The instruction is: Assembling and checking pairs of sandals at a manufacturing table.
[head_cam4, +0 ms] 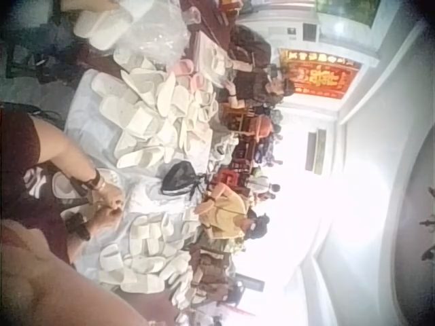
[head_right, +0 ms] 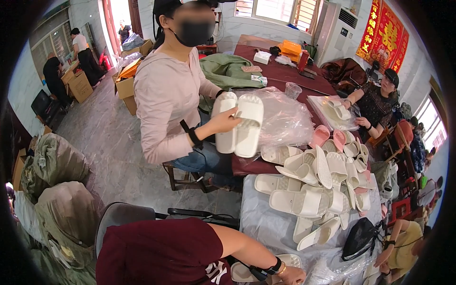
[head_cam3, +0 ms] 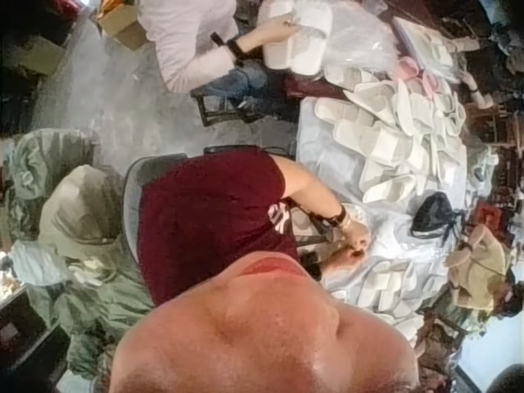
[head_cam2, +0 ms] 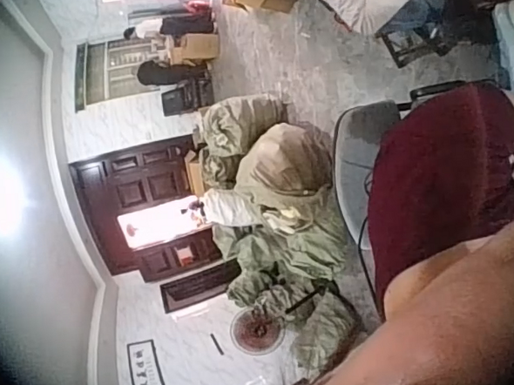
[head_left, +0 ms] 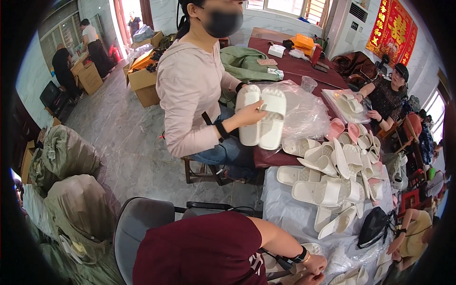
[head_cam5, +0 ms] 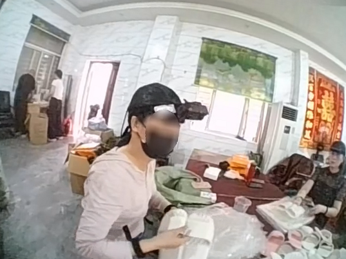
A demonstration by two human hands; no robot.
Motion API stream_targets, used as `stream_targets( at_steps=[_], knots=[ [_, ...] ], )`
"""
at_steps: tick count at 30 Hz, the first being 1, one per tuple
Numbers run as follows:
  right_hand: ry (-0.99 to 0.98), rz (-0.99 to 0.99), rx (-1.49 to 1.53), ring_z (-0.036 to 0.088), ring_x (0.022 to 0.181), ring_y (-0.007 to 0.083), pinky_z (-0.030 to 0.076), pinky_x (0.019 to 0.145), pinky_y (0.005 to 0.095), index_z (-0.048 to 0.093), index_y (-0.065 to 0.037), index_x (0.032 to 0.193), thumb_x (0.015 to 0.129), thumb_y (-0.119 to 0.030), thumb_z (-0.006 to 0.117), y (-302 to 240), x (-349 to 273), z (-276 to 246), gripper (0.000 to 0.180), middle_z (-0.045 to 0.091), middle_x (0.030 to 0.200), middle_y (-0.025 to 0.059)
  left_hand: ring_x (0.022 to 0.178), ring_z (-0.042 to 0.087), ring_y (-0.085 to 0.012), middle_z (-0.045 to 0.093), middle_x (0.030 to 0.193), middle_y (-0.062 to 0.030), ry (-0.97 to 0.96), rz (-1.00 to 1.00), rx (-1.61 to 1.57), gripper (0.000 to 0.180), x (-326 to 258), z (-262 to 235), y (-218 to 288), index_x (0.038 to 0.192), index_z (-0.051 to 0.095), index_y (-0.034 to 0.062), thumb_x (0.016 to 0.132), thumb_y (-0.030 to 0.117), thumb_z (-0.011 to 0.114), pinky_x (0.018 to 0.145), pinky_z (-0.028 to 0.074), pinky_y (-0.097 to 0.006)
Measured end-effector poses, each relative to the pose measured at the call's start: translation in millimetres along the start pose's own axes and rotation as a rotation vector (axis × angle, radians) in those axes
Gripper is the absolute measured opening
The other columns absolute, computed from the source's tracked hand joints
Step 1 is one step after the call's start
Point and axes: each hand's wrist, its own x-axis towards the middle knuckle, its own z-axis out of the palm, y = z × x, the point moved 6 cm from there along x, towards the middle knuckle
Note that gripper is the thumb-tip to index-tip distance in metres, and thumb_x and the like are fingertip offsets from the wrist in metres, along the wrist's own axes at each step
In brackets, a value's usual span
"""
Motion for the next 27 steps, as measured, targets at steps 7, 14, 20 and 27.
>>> stream_targets(
  at_steps=[7, 14, 20, 27],
  knots=[
    [-0.08, 0.078, 0.058, 0.058, 0.073, 0.0282, 0.049, 0.067, 0.0377, 0.06, 0.003, 0.091, 0.084, -0.015, 0.055, 0, 5, 10, 0.02, 0.061, 0.082, 0.0188, 0.044, 0.045, -0.035, 0.049, 0.054, -0.0232, -0.082, -0.011, 0.07, 0.017, 2, 1, -6, 0.055, 0.053, -0.0035, 0.05, 0.012, 0.055, 0.042, 0.033, -0.042],
    [-0.083, 0.044, 0.077, 0.056, 0.073, 0.027, 0.047, 0.067, 0.0373, 0.057, 0.003, 0.089, 0.085, -0.016, 0.054, 2, 10, 18, 0.02, 0.059, 0.081, 0.0177, 0.045, 0.044, -0.0358, 0.049, 0.055, -0.024, -0.08, 0.0, 0.075, 0.015, 2, 4, -6, 0.056, 0.053, -0.0036, 0.051, 0.011, 0.054, 0.043, 0.033, -0.042],
    [-0.087, 0.022, 0.093, 0.054, 0.072, 0.0259, 0.046, 0.067, 0.0369, 0.055, 0.004, 0.088, 0.086, -0.017, 0.053, 7, 15, 31, 0.021, 0.057, 0.079, 0.0167, 0.05, 0.05, -0.0365, 0.05, 0.057, -0.0234, 0.029, 0.061, 0.066, 0.015, -7, 0, 8, 0.056, 0.053, -0.0021, 0.053, 0.012, 0.056, 0.046, 0.035, -0.042],
    [-0.032, 0.083, 0.033, 0.051, 0.071, 0.0246, 0.044, 0.067, 0.0365, 0.052, 0.005, 0.086, 0.088, -0.018, 0.051, 31, 3, 16, 0.023, 0.055, 0.078, 0.0156, 0.072, 0.053, -0.0327, 0.054, 0.075, -0.0159, -0.171, -0.031, 0.045, 0.018, -11, -3, 11, 0.073, 0.054, 0.0013, 0.065, 0.016, 0.058, 0.062, 0.041, -0.039]
  ],
)
